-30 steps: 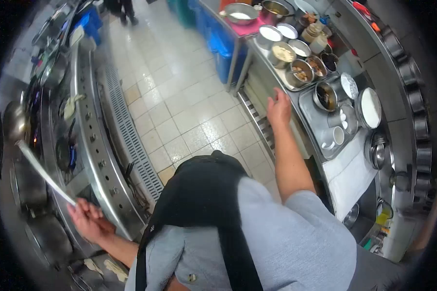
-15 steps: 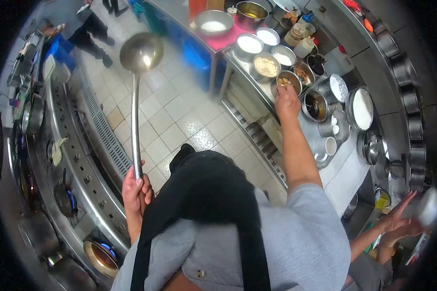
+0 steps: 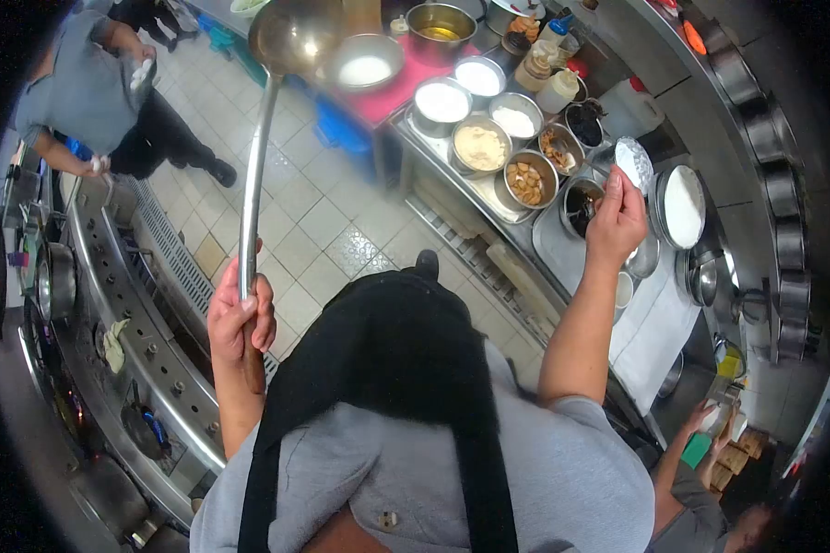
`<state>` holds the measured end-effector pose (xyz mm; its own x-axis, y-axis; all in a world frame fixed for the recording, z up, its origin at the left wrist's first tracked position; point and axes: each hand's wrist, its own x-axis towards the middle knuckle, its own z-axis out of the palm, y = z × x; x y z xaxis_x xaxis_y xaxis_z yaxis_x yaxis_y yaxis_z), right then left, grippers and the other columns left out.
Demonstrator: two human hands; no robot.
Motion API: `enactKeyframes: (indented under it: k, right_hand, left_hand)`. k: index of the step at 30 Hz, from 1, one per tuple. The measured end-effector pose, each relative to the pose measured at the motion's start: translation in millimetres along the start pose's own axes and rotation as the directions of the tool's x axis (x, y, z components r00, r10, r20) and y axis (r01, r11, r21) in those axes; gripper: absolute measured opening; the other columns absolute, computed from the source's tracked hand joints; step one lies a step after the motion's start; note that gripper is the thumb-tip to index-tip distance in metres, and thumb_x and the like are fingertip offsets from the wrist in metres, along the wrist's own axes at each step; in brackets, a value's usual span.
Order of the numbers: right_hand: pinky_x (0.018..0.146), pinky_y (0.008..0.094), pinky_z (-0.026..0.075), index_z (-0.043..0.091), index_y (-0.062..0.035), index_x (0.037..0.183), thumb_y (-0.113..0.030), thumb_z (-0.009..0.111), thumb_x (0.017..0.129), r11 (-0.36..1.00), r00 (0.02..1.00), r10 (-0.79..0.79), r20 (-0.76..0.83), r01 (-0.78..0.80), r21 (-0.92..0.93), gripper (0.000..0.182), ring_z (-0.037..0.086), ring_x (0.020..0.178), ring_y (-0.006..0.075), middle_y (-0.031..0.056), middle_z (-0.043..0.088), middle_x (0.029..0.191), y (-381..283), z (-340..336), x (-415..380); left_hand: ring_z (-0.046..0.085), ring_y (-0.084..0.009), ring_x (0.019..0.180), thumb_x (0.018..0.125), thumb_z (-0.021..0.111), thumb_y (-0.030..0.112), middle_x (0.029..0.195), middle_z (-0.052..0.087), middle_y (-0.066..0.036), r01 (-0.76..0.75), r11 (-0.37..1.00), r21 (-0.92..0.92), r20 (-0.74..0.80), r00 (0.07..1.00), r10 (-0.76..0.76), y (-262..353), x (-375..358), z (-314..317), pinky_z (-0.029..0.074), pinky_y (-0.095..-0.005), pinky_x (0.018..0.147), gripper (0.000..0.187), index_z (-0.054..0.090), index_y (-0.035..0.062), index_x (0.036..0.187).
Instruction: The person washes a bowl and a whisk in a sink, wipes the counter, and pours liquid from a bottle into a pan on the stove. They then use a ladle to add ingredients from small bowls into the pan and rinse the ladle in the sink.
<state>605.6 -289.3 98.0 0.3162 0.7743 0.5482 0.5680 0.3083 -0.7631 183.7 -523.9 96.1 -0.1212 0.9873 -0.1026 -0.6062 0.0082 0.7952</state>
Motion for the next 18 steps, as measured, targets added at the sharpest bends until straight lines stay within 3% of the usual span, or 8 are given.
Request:
enactKeyframes:
  k: [2,4,5,7,9,13,16,18]
  right_hand:
    - [0.054,0.0204,0.043,0.069,-0.0027,0.104,-0.014,0.059,0.093,0.998,0.999,0.002,0.043,-0.005,0.062,0.019,0.055,0.066,0.0068,0.0035,0.064,0.086,-8,6,17]
    - [0.055,0.0211,0.044,0.069,-0.0027,0.104,-0.012,0.059,0.093,0.977,0.981,-0.189,-0.035,0.192,0.092,0.018,0.055,0.065,0.0070,0.0045,0.065,0.086,-20,13,37]
    - [0.055,0.0211,0.044,0.069,-0.0027,0.104,-0.012,0.059,0.093,0.977,0.982,-0.186,-0.037,0.189,0.100,0.018,0.055,0.065,0.0070,0.0045,0.065,0.086,-21,19,42]
    - [0.058,0.0237,0.046,0.069,-0.0023,0.103,-0.010,0.059,0.092,0.947,0.944,-0.321,0.074,0.319,0.036,0.017,0.058,0.066,0.0114,0.0066,0.066,0.086,-18,30,54]
    - [0.068,0.0305,0.049,0.069,-0.0022,0.098,-0.011,0.060,0.090,0.900,0.877,-0.364,0.315,0.418,-0.121,0.015,0.062,0.070,0.0245,0.0130,0.065,0.084,24,48,63]
    - [0.067,0.0304,0.049,0.069,-0.0018,0.094,-0.013,0.062,0.089,0.994,0.938,-0.085,0.336,0.102,-0.033,0.014,0.063,0.071,0.0216,0.0131,0.065,0.079,48,55,70]
    - [0.067,0.0297,0.049,0.069,-0.0011,0.094,-0.012,0.062,0.088,0.996,0.952,-0.085,0.295,0.070,0.064,0.014,0.063,0.071,0.0194,0.0127,0.066,0.080,31,57,90]
    - [0.066,0.0285,0.049,0.069,-0.0007,0.094,-0.011,0.062,0.088,0.982,0.908,-0.162,0.386,0.187,-0.029,0.014,0.063,0.071,0.0184,0.0124,0.066,0.080,27,59,95]
  left_hand:
    - [0.042,-0.0079,0.034,0.087,0.059,0.014,0.068,0.047,-0.007,-0.007,1.000,-0.030,0.009,1.000,0.007,-12,9,9,0.037,-0.0207,0.030,0.070,0.020,-0.0050,0.141]
    - [0.042,-0.0077,0.034,0.088,0.061,0.017,0.066,0.046,-0.006,-0.007,1.000,0.006,-0.021,1.000,0.007,-20,17,23,0.037,-0.0206,0.030,0.071,0.020,-0.0050,0.141]
    - [0.043,-0.0076,0.034,0.088,0.062,0.020,0.065,0.044,-0.004,0.000,0.999,0.036,-0.045,0.999,0.002,-24,21,30,0.037,-0.0205,0.030,0.072,0.020,-0.0049,0.141]
    - [0.044,-0.0075,0.034,0.087,0.063,0.018,0.064,0.044,-0.004,-0.020,1.000,0.010,-0.048,0.999,0.020,-32,33,42,0.037,-0.0205,0.029,0.072,0.020,-0.0054,0.141]
    - [0.044,-0.0076,0.034,0.088,0.062,0.017,0.063,0.044,-0.004,-0.039,0.999,0.012,-0.087,0.995,0.040,-40,41,54,0.038,-0.0206,0.029,0.072,0.020,-0.0058,0.140]
    - [0.045,-0.0079,0.034,0.088,0.061,0.016,0.063,0.044,-0.004,-0.040,0.999,-0.001,-0.143,0.989,0.039,-52,47,73,0.038,-0.0209,0.029,0.071,0.020,-0.0067,0.140]
    - [0.045,-0.0087,0.034,0.088,0.060,0.014,0.063,0.043,-0.004,-0.044,0.999,-0.007,-0.128,0.991,0.043,-54,55,81,0.038,-0.0214,0.029,0.070,0.019,-0.0069,0.141]
    - [0.045,-0.0095,0.034,0.088,0.059,0.013,0.062,0.043,-0.005,-0.016,0.999,-0.030,-0.154,0.988,0.011,-53,58,86,0.039,-0.0222,0.029,0.070,0.018,-0.0067,0.141]
